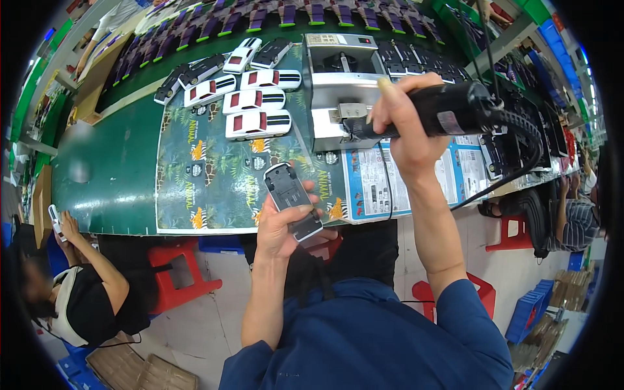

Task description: Assembling electronic toy cars using an electric screwdriver at a factory workbench.

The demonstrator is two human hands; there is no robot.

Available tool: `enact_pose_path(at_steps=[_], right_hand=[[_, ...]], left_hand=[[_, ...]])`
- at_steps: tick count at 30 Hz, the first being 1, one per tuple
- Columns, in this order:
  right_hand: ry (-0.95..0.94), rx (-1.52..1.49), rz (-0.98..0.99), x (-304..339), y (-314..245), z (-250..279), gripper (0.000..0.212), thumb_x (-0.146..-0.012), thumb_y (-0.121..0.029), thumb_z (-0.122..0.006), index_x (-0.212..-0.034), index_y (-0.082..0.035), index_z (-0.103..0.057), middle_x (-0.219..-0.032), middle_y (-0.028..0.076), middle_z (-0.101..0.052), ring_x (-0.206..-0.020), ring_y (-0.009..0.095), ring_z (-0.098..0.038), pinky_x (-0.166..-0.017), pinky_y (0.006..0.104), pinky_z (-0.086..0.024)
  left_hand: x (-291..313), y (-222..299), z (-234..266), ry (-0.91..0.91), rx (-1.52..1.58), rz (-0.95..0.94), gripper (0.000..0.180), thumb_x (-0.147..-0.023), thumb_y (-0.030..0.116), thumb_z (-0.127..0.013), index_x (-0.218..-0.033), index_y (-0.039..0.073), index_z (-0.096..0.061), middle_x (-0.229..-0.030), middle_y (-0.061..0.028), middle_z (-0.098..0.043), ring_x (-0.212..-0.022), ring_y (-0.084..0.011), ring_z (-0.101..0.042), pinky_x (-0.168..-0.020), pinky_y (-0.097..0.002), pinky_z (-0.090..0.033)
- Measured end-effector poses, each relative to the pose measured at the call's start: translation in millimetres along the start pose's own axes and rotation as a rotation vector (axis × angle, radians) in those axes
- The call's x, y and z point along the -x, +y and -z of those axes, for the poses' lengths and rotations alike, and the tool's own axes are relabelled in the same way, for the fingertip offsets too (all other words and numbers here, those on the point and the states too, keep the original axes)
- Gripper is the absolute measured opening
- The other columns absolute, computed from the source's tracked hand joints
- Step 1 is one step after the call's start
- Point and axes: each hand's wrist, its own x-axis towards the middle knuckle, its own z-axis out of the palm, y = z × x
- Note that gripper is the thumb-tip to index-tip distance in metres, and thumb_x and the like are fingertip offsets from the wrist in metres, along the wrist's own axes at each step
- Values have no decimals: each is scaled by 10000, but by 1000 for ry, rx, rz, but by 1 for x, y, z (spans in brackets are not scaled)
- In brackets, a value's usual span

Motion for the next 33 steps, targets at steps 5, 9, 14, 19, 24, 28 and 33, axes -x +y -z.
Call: enact_pose_path(at_steps=[5,9,14,19,24,28,33], right_hand=[[-49,103,-99,-14,-3,-14,204,-811,-104,-773,-683,-31,-631,-523,-22,-555,-417,47,-513,-413,198,-379],[-82,15,-323,10,-12,-3,97,-898,-99,-601,-858,-43,-533,-570,37,-488,-434,131,-474,-447,282,-419],[-236,-384,-227,55,-38,1,145,-942,-186,-467,-962,-43,-479,-638,36,-457,-471,123,-436,-498,302,-439],[-203,-381,-275,76,-43,-17,161,-911,-181,-529,-965,-37,-480,-638,46,-488,-471,134,-472,-514,302,-467],[-173,-328,-368,82,-42,-20,137,-879,-94,-594,-941,-33,-489,-665,75,-526,-512,138,-510,-537,303,-481],[-233,-271,-409,83,-39,-23,155,-862,-63,-632,-889,-39,-482,-663,80,-538,-507,130,-507,-541,298,-481],[-286,-294,-380,84,-32,-33,198,-841,-82,-654,-836,-52,-458,-607,61,-488,-443,129,-457,-476,291,-447]], left_hand=[[1,-1,-3,60,39,-23,789,-761,-161,-575,-1465,121,-357,-1143,-128,-609,-961,-229,-657,-821,-451,-596],[-2,-2,-3,113,126,-67,705,-767,-172,-577,-1399,89,-402,-1179,-149,-570,-1010,-264,-629,-894,-520,-578],[-8,-1,-10,148,126,-34,564,-769,-178,-564,-1272,41,-433,-1171,-167,-571,-992,-268,-628,-863,-497,-594],[-7,1,-4,148,71,-39,667,-777,-154,-593,-1378,96,-450,-1178,-131,-589,-985,-239,-642,-811,-443,-589],[-5,-1,-6,176,58,-52,663,-770,-151,-590,-1374,83,-450,-1172,-136,-601,-979,-236,-645,-811,-429,-587],[-3,1,-10,204,-15,-46,648,-773,-144,-578,-1370,74,-452,-1159,-137,-614,-977,-247,-648,-837,-418,-577],[-8,2,-10,236,81,-5,494,-808,-91,-590,-1266,35,-457,-1137,-148,-608,-903,-253,-642,-728,-422,-582]])
